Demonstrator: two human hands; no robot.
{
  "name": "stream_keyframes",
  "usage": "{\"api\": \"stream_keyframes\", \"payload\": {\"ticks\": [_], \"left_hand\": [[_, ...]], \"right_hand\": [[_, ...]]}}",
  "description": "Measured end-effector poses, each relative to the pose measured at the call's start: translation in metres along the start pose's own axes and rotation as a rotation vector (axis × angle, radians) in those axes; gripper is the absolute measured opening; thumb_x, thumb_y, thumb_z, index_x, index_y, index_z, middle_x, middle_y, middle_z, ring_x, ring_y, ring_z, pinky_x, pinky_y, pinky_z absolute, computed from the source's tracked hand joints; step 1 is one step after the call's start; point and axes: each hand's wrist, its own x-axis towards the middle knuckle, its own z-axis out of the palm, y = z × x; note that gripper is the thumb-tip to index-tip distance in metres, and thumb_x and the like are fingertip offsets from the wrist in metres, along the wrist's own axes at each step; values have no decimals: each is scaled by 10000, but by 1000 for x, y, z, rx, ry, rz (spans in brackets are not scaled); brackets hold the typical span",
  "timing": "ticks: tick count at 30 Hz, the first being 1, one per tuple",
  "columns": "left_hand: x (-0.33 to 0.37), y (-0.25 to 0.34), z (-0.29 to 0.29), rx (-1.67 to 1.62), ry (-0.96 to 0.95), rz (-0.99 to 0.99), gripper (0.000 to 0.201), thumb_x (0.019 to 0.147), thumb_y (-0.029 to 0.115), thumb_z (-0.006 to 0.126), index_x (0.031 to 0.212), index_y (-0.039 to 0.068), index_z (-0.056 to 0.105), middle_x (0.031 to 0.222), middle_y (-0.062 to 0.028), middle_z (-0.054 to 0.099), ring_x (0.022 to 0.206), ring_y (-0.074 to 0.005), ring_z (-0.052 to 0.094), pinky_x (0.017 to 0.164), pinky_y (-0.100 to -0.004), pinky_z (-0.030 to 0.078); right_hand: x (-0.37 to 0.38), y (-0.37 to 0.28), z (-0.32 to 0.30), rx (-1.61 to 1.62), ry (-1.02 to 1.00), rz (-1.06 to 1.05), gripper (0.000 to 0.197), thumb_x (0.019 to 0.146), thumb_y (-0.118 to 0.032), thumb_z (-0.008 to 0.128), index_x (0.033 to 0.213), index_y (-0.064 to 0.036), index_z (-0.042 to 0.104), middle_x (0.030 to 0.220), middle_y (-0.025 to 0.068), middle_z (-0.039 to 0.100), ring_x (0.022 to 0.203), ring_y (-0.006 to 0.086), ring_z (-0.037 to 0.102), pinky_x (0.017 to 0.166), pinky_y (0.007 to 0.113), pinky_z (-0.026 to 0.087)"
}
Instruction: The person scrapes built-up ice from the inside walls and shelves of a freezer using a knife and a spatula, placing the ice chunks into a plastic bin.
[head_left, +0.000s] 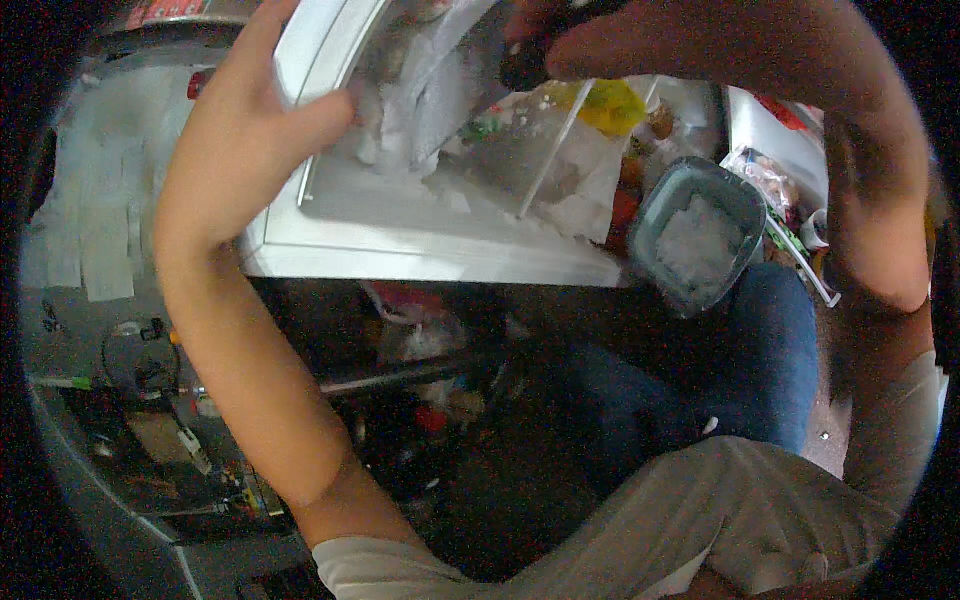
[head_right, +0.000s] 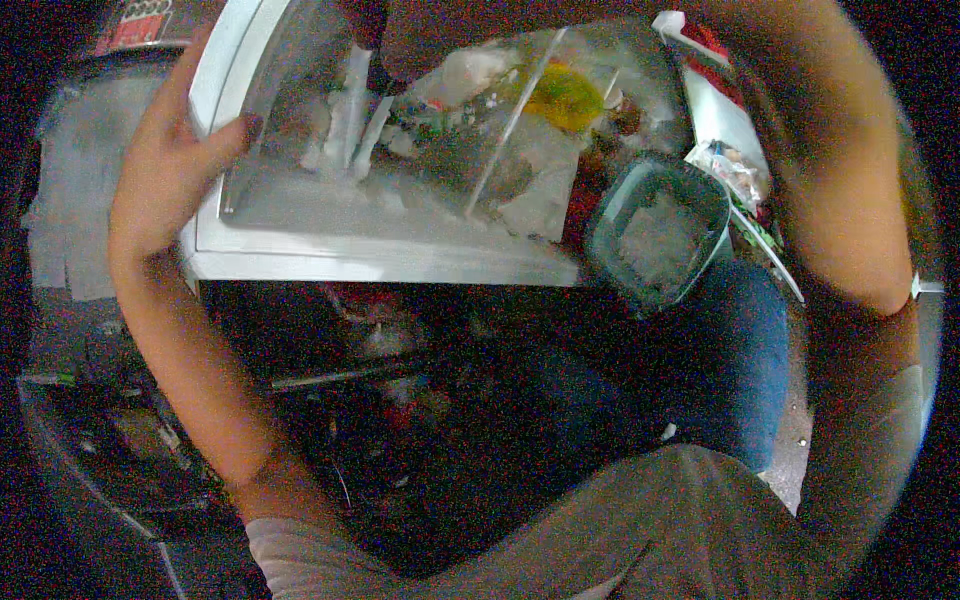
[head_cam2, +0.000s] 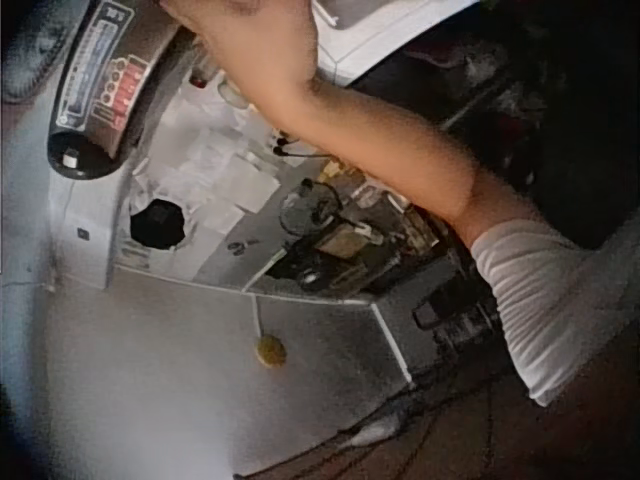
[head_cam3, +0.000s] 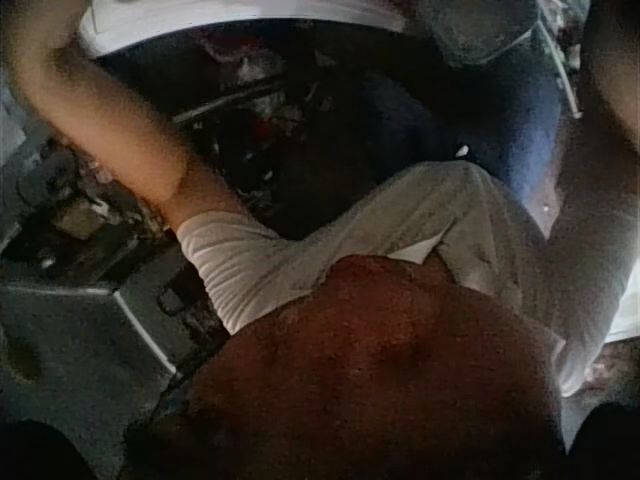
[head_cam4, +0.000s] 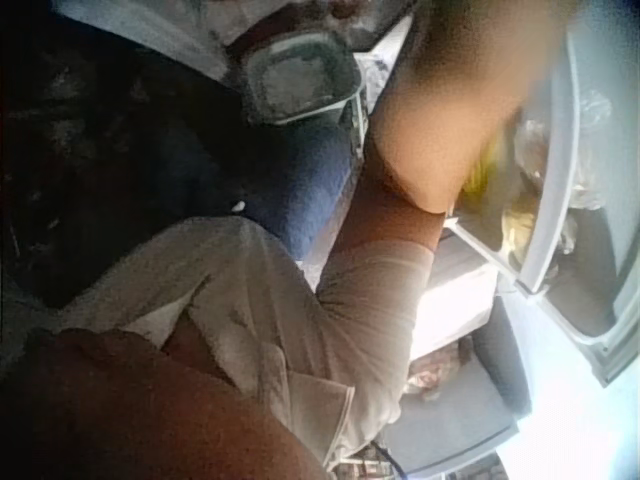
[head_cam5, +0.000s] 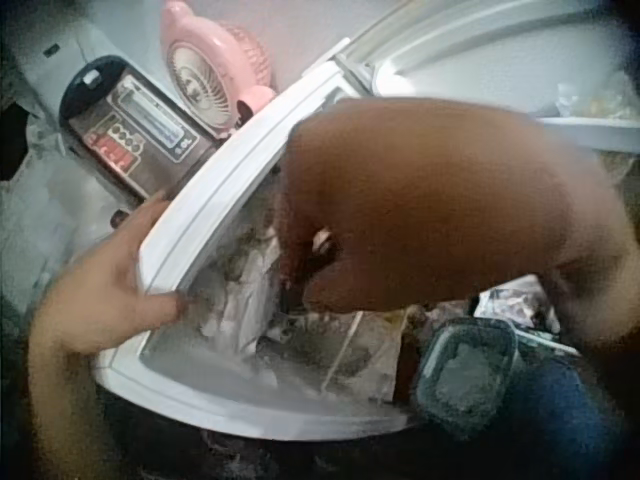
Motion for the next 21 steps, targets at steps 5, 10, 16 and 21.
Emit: {"api": "stream_keyframes", "payload": {"ticks": [5,10,16,21], "left_hand": [[4,20,-10,218,16,12,813,771,19,683,1503,8,329,1432,-140,489,1300,-206,466,1102,-326,333],[2,23,-7,166,14,47,815,763,25,670,1502,-2,326,1444,-150,475,1312,-215,452,1112,-339,318],[6,10,-2,15,17,-16,828,729,132,727,1440,-85,362,1448,-209,456,1336,-248,438,1122,-322,296],[3,13,-7,107,48,22,829,732,143,724,1443,-81,360,1438,-210,468,1327,-246,443,1116,-319,304]], "right_hand": [[-13,15,-14,-22,37,-318,128,864,-125,660,915,-63,760,835,113,737,742,209,718,700,321,578],[-11,22,-19,197,-168,-180,170,885,-96,601,916,12,729,803,163,715,739,240,714,654,325,572],[26,39,38,-155,41,-524,195,871,-104,579,825,60,674,804,240,684,752,302,707,695,388,575],[25,42,88,-76,337,-186,199,801,-183,695,953,-69,752,834,140,721,730,322,694,710,391,553]]}}
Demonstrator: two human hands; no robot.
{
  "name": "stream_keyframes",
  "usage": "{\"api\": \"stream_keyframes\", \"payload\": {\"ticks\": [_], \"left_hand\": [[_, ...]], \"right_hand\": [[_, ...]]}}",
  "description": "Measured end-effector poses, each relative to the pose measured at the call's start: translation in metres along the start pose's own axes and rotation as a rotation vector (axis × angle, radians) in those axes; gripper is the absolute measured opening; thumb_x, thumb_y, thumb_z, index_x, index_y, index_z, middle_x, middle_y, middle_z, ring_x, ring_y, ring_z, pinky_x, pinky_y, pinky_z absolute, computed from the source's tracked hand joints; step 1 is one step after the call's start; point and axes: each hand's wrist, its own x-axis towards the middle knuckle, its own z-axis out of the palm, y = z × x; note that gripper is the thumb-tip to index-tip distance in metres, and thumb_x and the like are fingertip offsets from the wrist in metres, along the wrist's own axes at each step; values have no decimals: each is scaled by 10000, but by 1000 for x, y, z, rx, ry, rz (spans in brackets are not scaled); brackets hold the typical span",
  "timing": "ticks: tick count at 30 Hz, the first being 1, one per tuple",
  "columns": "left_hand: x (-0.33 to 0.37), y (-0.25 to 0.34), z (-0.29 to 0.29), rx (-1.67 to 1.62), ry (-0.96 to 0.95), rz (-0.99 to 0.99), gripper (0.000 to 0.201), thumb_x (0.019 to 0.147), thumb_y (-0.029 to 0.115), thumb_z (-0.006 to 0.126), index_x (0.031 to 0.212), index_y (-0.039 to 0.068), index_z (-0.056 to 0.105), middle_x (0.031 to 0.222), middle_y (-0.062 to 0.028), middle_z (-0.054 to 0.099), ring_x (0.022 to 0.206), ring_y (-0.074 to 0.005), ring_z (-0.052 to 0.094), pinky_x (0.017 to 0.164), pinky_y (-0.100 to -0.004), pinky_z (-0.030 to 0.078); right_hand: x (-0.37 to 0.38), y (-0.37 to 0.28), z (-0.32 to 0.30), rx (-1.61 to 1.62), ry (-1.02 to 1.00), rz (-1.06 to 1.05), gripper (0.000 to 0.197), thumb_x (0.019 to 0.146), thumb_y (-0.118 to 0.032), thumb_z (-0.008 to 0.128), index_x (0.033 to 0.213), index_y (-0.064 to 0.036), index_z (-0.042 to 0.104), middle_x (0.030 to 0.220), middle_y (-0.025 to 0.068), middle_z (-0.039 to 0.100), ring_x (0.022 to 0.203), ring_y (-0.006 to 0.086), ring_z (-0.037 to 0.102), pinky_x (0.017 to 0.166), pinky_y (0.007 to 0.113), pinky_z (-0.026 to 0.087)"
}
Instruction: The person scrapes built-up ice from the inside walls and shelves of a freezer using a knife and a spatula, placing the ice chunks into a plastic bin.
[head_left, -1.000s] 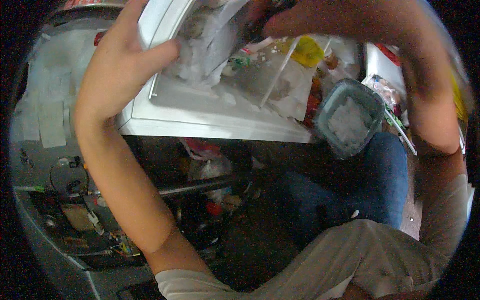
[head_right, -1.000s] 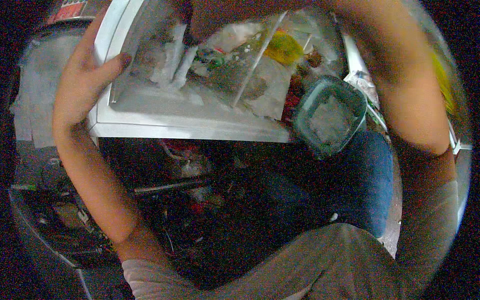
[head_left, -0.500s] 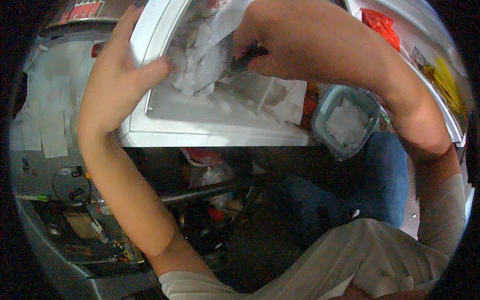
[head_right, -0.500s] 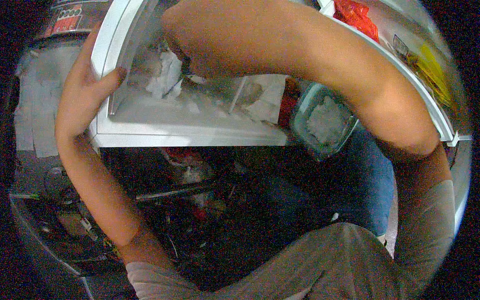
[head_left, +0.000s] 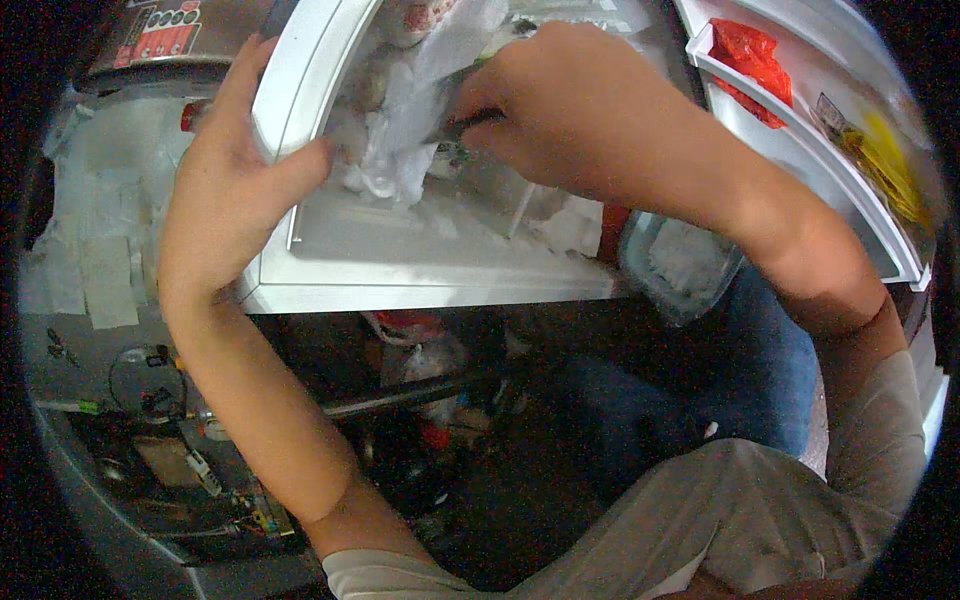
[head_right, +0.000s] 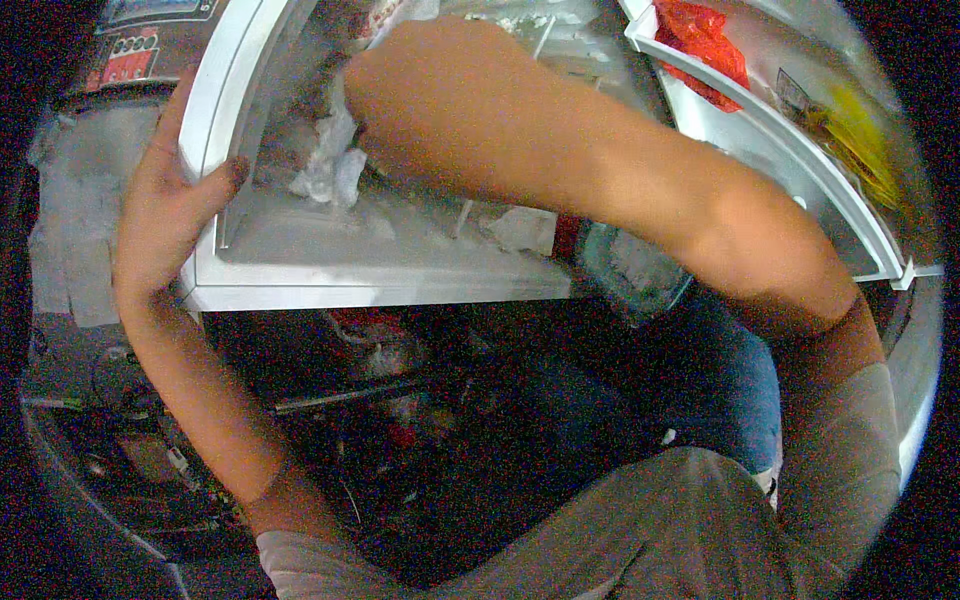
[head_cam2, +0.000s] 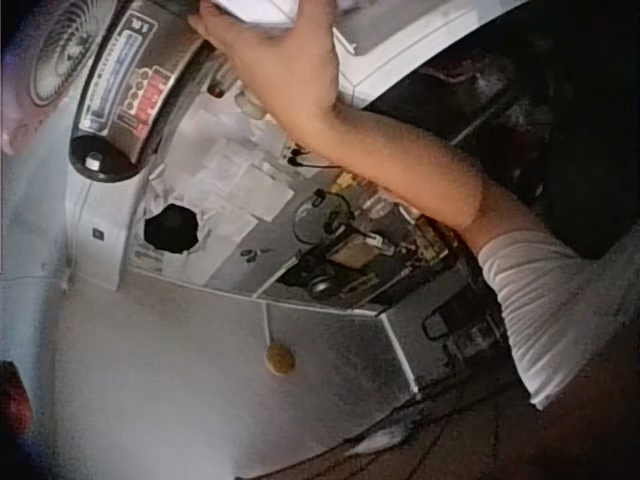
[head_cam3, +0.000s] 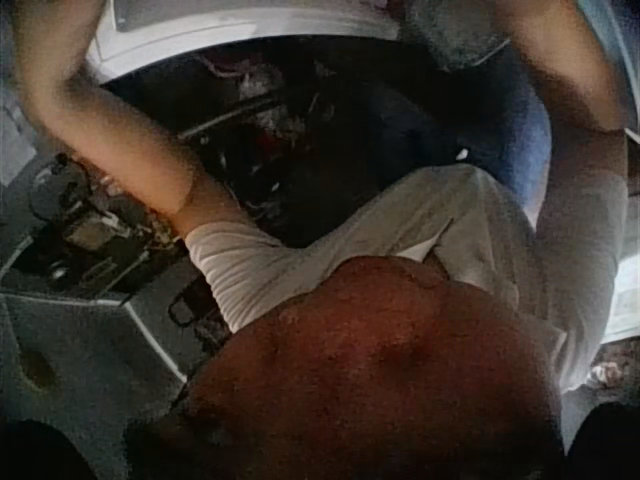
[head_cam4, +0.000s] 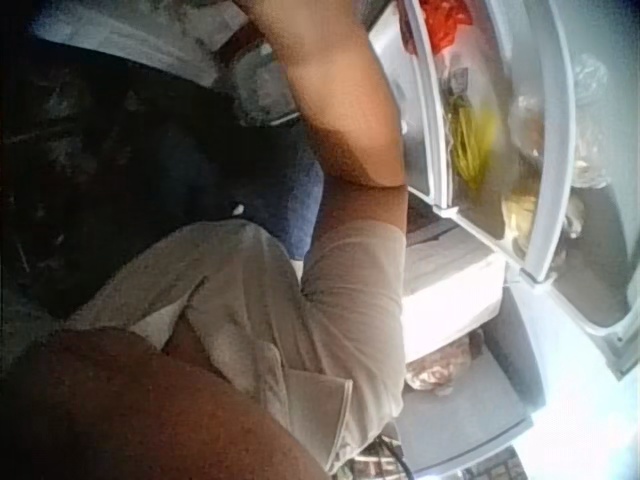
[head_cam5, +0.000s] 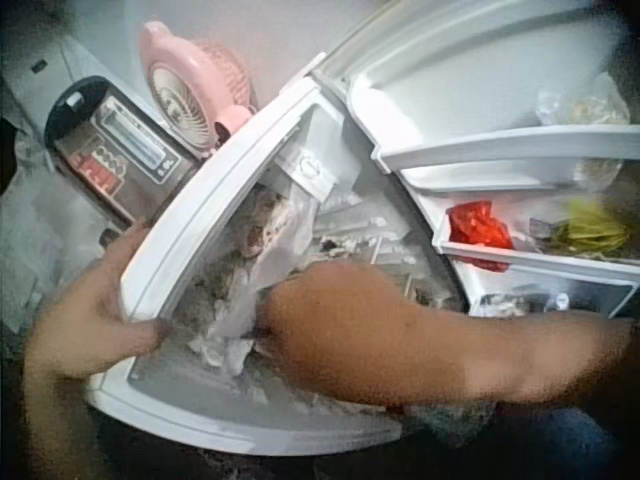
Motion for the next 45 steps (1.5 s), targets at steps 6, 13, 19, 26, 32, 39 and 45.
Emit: {"api": "stream_keyframes", "payload": {"ticks": [6,13,19,26,32,39,45], "left_hand": [[-2,-2,-7,100,-22,1,817,746,106,695,1471,-35,345,1441,-190,462,1326,-246,440,1120,-330,299],[13,2,-8,31,-12,55,813,771,42,672,1504,11,323,1427,-165,474,1317,-229,443,1121,-333,296],[-1,-16,-10,185,-16,24,812,772,50,682,1500,8,326,1425,-164,480,1313,-226,446,1117,-333,304],[7,6,-18,11,-61,47,833,770,64,701,1508,18,318,1397,-159,516,1287,-225,479,1098,-330,334],[0,-5,-17,-44,-45,-103,847,764,79,719,1505,5,316,1391,-160,522,1275,-221,492,1092,-319,343],[2,3,-20,69,-32,-51,826,773,102,713,1496,-4,330,1405,-161,513,1276,-227,494,1093,-321,345],[-2,-13,-15,226,-2,39,815,780,121,710,1493,-3,334,1413,-169,506,1288,-228,487,1093,-323,345]], "right_hand": [[-7,-8,-45,204,31,36,195,775,-138,677,939,-62,750,834,168,714,730,339,686,691,404,551],[12,14,-79,-83,196,-517,237,879,-184,631,949,34,692,831,176,699,742,261,695,692,343,578],[28,-3,-16,-187,-81,-245,218,758,-145,685,951,-70,753,839,172,712,739,344,687,687,413,550],[20,-22,-99,90,-144,-122,205,823,-169,630,905,-13,734,804,178,704,736,337,687,687,410,560],[60,-18,-20,-1,-333,-147,155,791,-73,615,811,62,688,787,244,682,727,343,696,685,427,564],[32,-37,-76,-76,-283,-96,163,819,-108,635,825,38,707,784,210,691,711,325,702,640,410,564],[22,-50,-70,-75,-268,-162,173,817,-92,575,764,57,647,737,248,660,713,357,695,645,456,561]]}}
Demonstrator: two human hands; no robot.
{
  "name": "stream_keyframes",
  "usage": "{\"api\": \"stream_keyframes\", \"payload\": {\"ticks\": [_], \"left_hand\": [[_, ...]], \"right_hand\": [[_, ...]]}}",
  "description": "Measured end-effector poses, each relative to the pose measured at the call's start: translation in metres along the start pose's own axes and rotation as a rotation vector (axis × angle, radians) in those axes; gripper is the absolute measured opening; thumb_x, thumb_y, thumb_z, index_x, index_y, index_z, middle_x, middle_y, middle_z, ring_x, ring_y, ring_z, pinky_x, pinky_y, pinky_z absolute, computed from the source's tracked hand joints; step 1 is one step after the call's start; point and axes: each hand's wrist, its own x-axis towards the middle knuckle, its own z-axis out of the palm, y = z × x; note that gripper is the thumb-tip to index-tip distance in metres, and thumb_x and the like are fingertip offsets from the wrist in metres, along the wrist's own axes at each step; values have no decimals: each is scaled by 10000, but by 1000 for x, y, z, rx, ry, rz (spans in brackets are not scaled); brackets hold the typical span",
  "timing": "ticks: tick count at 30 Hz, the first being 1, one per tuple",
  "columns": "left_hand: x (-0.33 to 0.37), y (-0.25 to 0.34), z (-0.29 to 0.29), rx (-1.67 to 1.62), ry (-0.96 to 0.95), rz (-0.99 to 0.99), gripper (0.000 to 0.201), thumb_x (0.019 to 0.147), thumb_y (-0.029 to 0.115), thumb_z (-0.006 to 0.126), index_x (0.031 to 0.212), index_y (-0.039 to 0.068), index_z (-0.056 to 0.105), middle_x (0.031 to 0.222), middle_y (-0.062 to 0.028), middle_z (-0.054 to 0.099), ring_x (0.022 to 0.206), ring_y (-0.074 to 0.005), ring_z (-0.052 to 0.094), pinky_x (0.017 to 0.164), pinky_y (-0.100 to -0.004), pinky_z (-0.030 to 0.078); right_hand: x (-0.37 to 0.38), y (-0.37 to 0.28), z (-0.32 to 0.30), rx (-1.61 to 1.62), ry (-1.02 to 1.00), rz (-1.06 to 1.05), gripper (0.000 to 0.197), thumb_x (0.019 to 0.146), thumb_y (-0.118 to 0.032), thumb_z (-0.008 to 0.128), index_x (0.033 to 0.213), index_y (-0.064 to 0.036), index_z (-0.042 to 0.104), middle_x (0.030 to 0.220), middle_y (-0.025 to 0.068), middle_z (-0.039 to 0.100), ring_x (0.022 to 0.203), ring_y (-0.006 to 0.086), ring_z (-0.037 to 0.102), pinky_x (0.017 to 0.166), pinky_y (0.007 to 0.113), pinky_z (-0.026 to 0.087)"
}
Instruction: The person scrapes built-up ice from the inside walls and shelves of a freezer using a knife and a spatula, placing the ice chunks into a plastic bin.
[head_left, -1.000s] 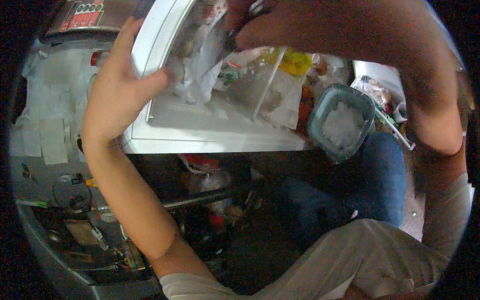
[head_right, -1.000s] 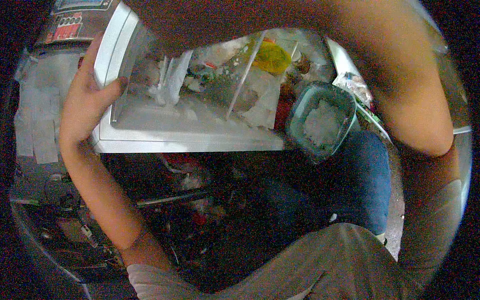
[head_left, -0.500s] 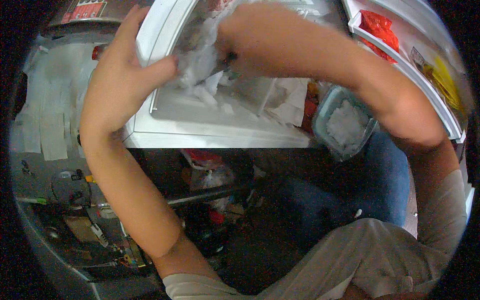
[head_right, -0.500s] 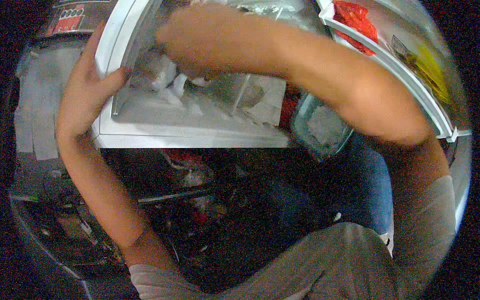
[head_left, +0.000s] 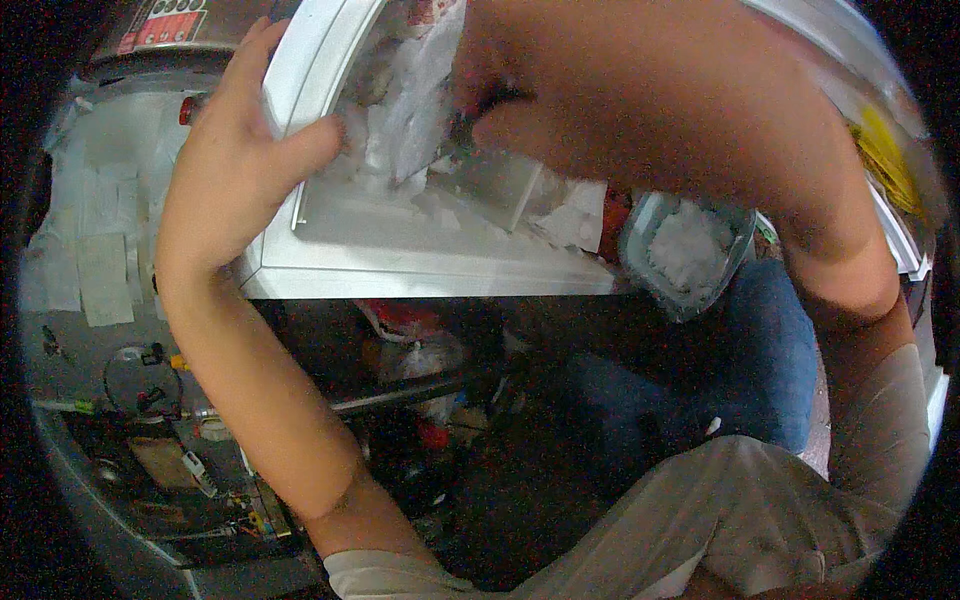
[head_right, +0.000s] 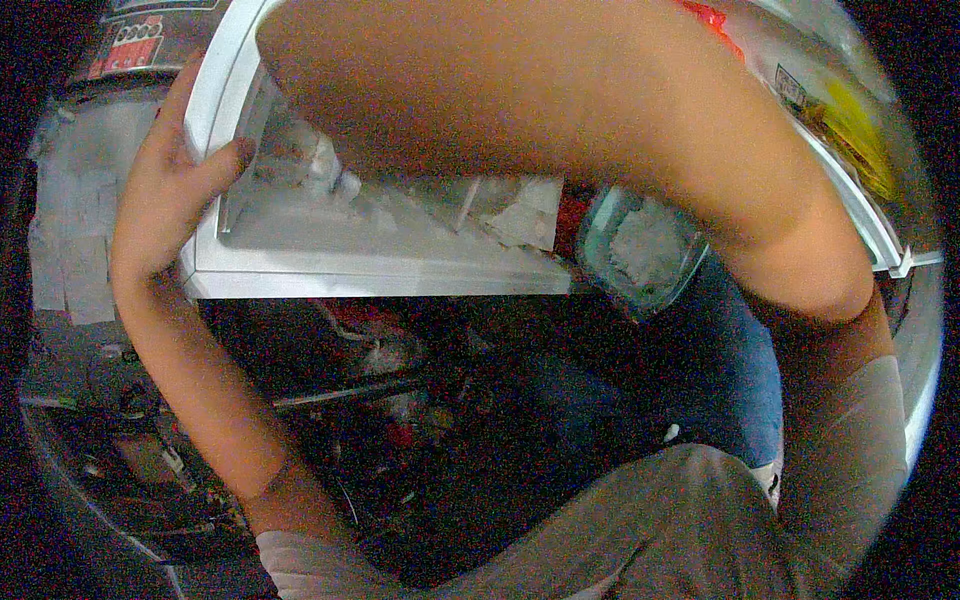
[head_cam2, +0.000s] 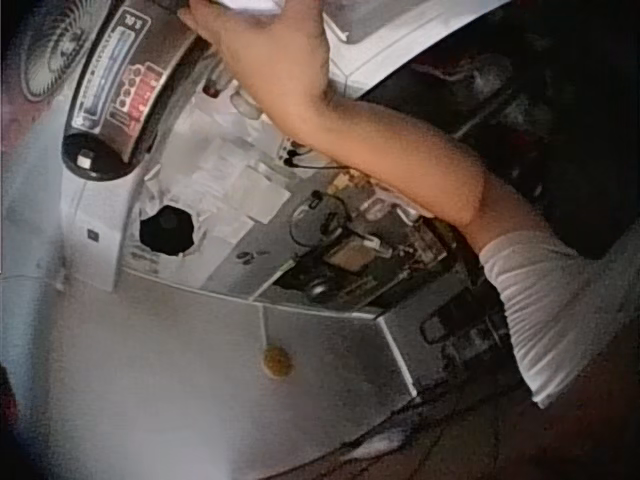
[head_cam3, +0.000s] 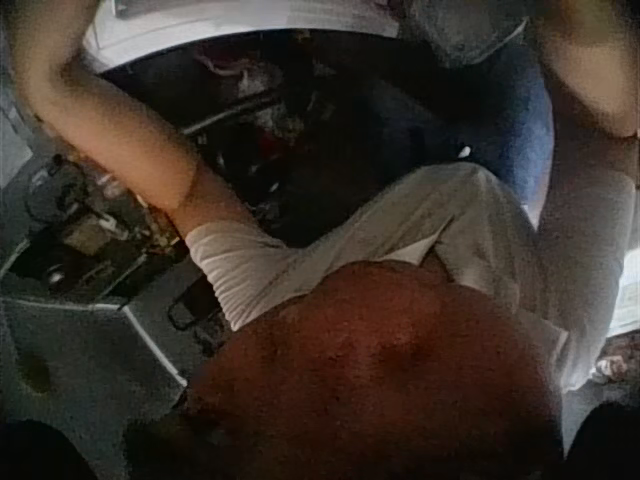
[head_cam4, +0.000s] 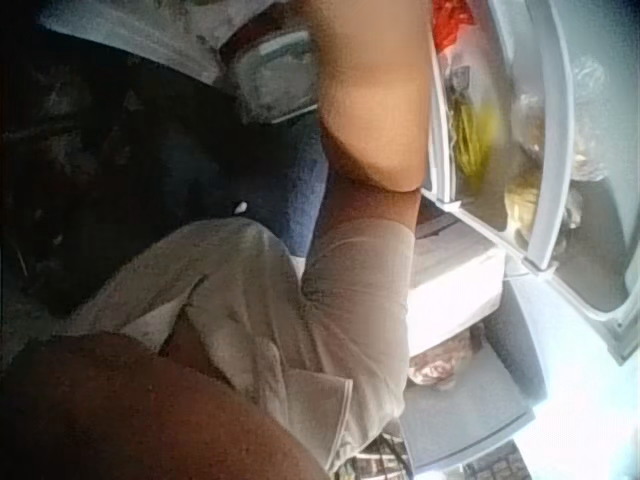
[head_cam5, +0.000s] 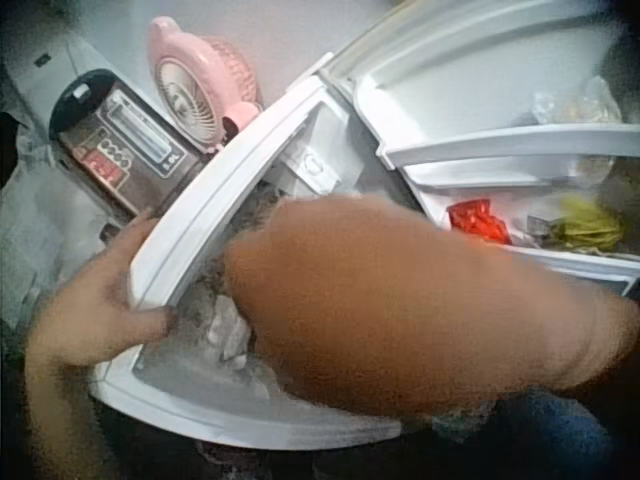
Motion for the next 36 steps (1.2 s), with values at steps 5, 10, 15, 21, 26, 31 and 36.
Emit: {"api": "stream_keyframes", "payload": {"ticks": [5,10,15,21,26,31,36], "left_hand": [[-2,6,7,-160,6,-59,826,716,249,711,1428,-36,404,1428,-228,495,1317,-301,488,1088,-346,360],[0,-1,12,16,-5,-60,851,697,283,708,1426,-35,404,1497,-261,396,1383,-345,411,1127,-366,313],[4,3,17,53,6,-70,843,692,279,702,1426,-19,412,1508,-262,379,1396,-354,391,1133,-368,304],[7,4,17,-58,22,-55,835,691,250,713,1423,-18,413,1521,-252,365,1395,-335,394,1131,-361,305],[-2,3,13,-77,1,-130,819,693,191,721,1422,-17,412,1515,-236,383,1377,-302,414,1122,-353,317],[-2,2,9,-105,-12,-116,814,707,235,703,1423,-19,409,1501,-245,400,1375,-302,419,1121,-351,315],[4,5,15,-53,-31,-81,825,706,256,703,1418,-38,406,1502,-261,390,1384,-318,411,1124,-352,310]], "right_hand": [[5,8,57,-56,177,61,166,767,-163,650,863,-68,746,731,191,679,702,382,675,682,451,546],[-8,16,90,38,290,50,172,762,-188,661,846,-63,744,723,205,668,699,384,673,692,477,544],[-16,25,74,25,243,66,166,766,-185,665,837,-55,741,747,203,677,717,385,675,702,482,545],[14,19,117,114,171,93,177,775,-190,654,817,-37,731,747,204,678,742,380,683,696,456,555],[6,32,91,116,260,134,192,791,-212,666,871,-58,749,755,201,682,733,368,687,695,441,556],[1,38,51,53,289,-70,167,779,-178,674,847,-40,740,766,197,687,733,360,691,684,448,559],[44,15,133,51,101,94,160,775,-161,663,811,-14,714,806,199,693,748,375,696,673,467,564]]}}
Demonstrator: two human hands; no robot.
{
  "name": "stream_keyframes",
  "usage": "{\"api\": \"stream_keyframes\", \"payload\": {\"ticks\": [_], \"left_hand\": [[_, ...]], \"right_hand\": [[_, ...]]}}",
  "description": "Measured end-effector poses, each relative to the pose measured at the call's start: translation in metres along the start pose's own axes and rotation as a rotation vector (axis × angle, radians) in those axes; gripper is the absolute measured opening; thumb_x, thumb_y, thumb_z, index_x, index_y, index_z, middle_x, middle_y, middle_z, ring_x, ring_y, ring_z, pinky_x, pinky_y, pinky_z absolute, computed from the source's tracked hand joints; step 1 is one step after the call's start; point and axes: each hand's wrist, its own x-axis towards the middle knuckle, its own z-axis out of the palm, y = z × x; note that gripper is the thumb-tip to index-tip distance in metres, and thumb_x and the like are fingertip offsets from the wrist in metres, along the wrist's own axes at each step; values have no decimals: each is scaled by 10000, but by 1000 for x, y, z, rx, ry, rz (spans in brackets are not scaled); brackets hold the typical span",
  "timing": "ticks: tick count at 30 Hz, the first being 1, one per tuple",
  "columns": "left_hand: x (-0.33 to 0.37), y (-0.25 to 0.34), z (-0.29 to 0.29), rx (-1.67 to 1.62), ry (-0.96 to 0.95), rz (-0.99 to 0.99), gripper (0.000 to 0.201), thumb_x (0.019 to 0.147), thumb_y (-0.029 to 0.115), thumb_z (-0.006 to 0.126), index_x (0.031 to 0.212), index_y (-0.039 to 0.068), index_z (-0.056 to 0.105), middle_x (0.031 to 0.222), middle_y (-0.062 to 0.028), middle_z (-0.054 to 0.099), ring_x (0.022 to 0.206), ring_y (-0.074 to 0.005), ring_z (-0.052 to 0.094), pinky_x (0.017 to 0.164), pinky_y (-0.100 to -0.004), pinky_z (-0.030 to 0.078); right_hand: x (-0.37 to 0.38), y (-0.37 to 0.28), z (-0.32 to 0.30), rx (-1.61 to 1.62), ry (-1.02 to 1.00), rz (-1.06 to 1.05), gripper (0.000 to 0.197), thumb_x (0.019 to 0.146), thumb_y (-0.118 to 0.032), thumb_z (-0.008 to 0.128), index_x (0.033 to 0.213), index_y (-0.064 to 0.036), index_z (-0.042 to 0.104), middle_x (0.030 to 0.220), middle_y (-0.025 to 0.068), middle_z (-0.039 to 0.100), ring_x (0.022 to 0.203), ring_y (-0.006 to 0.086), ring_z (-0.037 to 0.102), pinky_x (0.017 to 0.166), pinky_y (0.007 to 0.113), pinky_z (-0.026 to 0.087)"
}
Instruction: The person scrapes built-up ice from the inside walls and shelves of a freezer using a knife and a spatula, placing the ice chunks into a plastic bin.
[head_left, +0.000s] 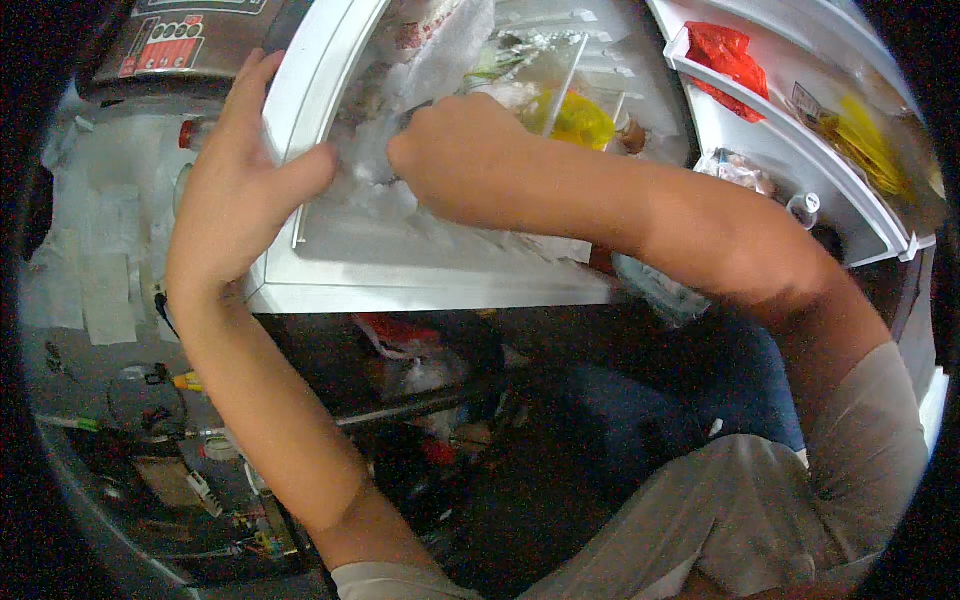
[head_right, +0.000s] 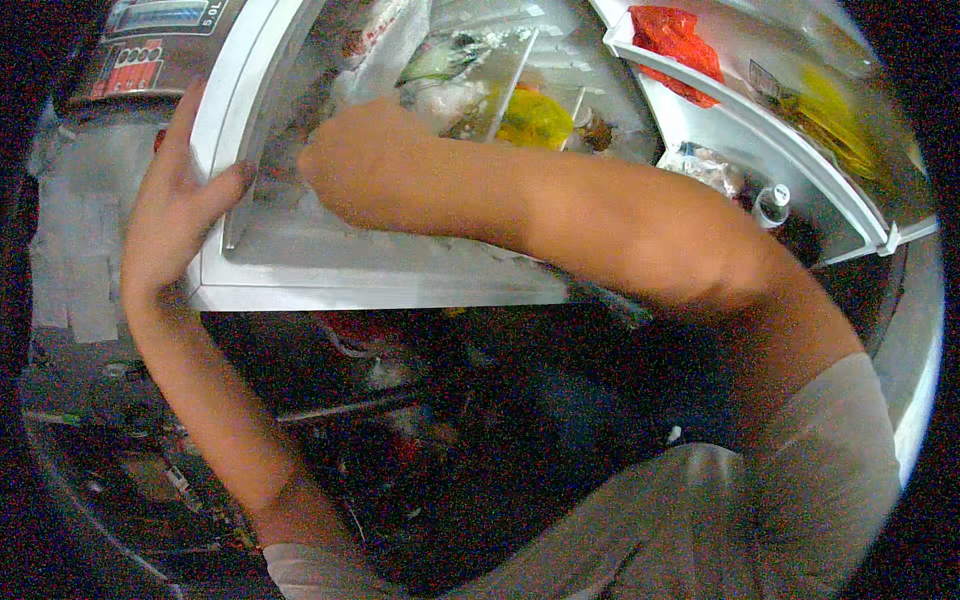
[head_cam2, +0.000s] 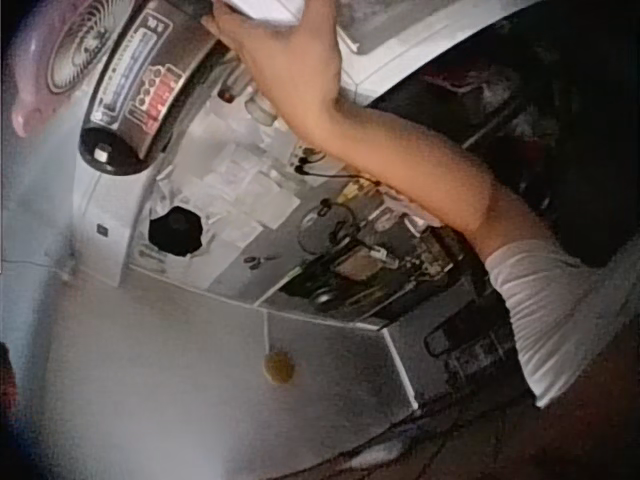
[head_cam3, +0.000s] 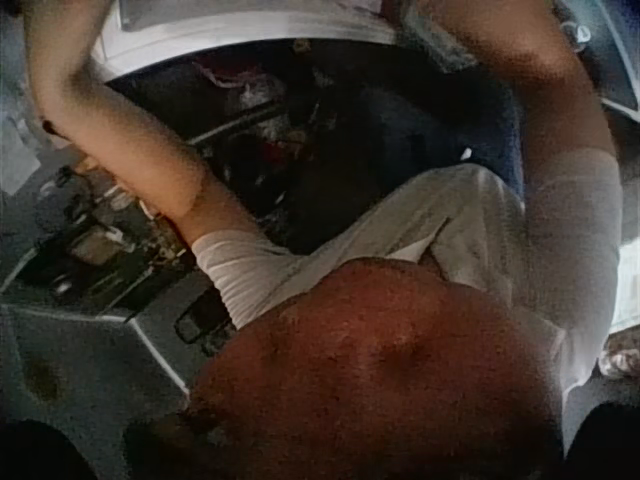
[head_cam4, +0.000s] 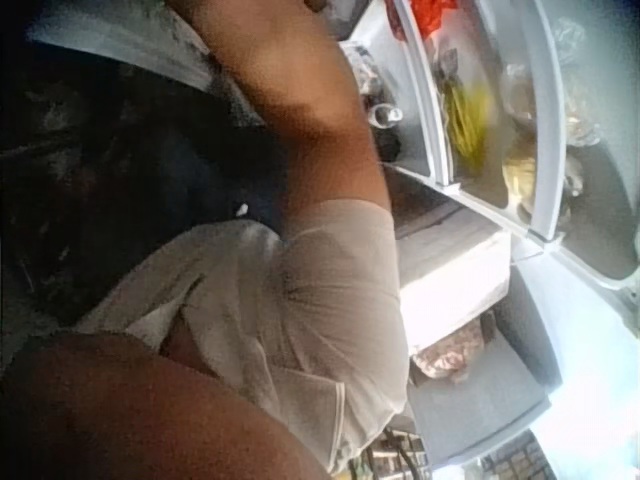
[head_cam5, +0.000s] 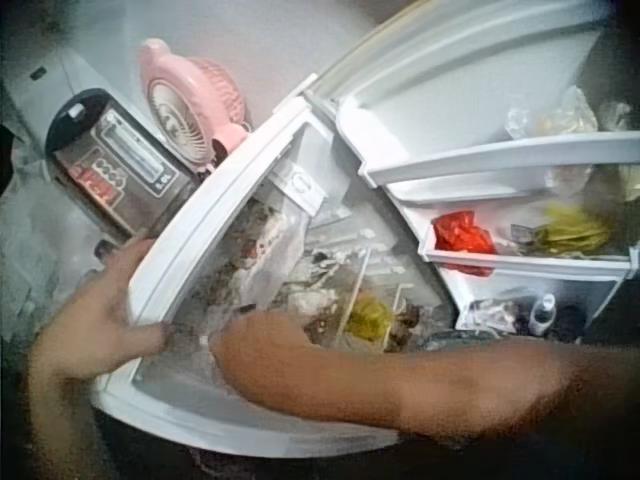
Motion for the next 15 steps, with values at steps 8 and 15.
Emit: {"api": "stream_keyframes", "payload": {"ticks": [8,15], "left_hand": [[2,-24,-10,102,29,40,881,699,300,712,1421,-79,379,1515,-285,348,1410,-362,366,1143,-370,293],[-1,-13,-4,46,23,59,888,698,303,698,1426,-81,365,1532,-314,285,1421,-378,336,1156,-368,271]], "right_hand": [[11,-22,-34,16,65,-11,197,814,-139,597,884,-22,740,827,194,718,788,383,716,680,499,577],[-11,1,-70,-163,43,38,153,785,-123,631,845,-43,748,833,193,721,799,340,726,673,472,585]]}}
